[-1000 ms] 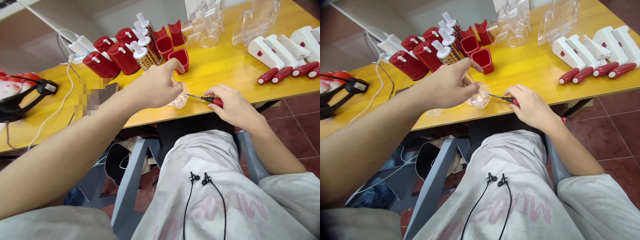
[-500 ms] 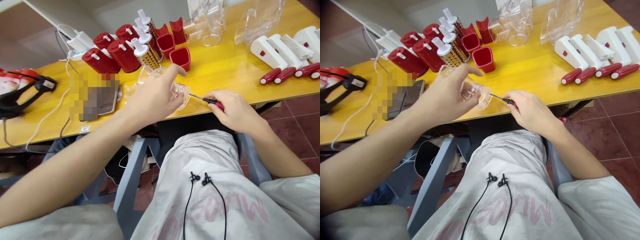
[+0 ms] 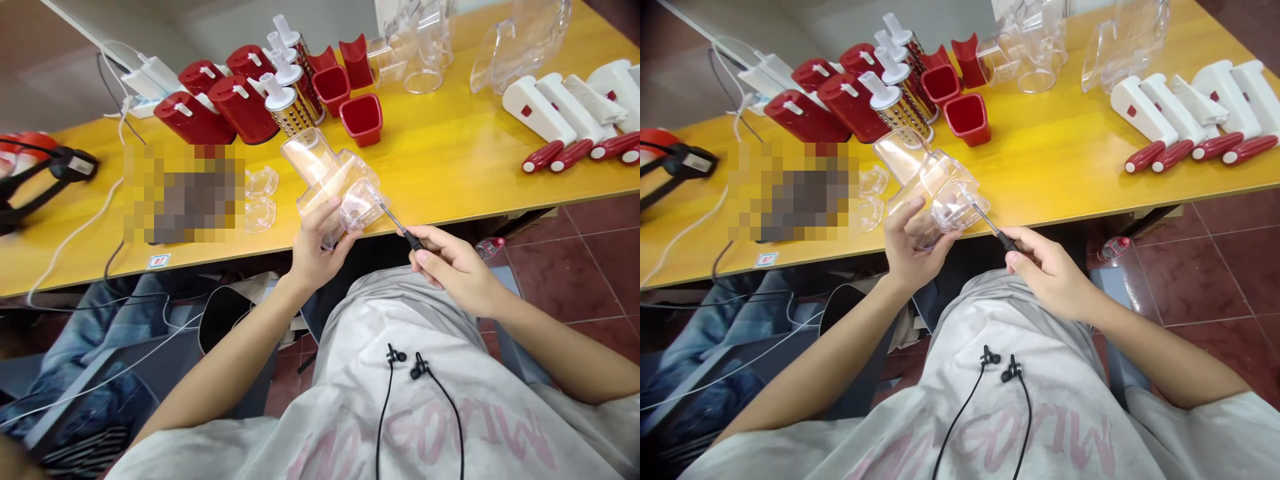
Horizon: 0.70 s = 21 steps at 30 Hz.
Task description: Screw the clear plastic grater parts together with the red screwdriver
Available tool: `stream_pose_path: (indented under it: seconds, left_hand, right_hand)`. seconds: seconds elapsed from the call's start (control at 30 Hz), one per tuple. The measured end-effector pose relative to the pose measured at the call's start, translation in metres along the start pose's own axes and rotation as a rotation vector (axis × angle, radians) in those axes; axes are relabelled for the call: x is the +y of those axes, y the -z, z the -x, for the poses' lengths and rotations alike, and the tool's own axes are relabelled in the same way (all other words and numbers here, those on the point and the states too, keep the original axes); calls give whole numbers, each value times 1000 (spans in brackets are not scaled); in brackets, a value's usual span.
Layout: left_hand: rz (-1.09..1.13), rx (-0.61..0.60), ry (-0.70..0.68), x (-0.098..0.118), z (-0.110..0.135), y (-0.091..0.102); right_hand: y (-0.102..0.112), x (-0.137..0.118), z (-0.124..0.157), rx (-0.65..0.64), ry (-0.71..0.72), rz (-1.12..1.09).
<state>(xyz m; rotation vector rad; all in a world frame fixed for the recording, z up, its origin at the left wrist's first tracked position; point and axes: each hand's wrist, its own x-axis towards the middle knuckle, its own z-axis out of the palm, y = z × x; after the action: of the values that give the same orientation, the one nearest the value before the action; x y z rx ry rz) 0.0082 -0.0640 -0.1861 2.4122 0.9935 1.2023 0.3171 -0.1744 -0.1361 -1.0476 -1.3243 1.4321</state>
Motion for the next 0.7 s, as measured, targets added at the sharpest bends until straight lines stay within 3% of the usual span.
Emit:
stream_pose_path:
  seconds: [0.13, 0.2, 0.4, 0.7]
  left_hand:
    - [-34, 250, -241, -8, 0, -13]
    - [-7, 236, -275, -9, -2, -15]
    - [28, 96, -92, -13, 4, -14]
    - [15, 251, -465, -7, -9, -13]
  right_hand:
    - [0, 7, -1, -95, -111, -197]
    - [1, 9, 0, -89, -125, -200]
    - [2, 22, -2, -86, -103, -108]
    - [1, 43, -10, -105, 17, 5]
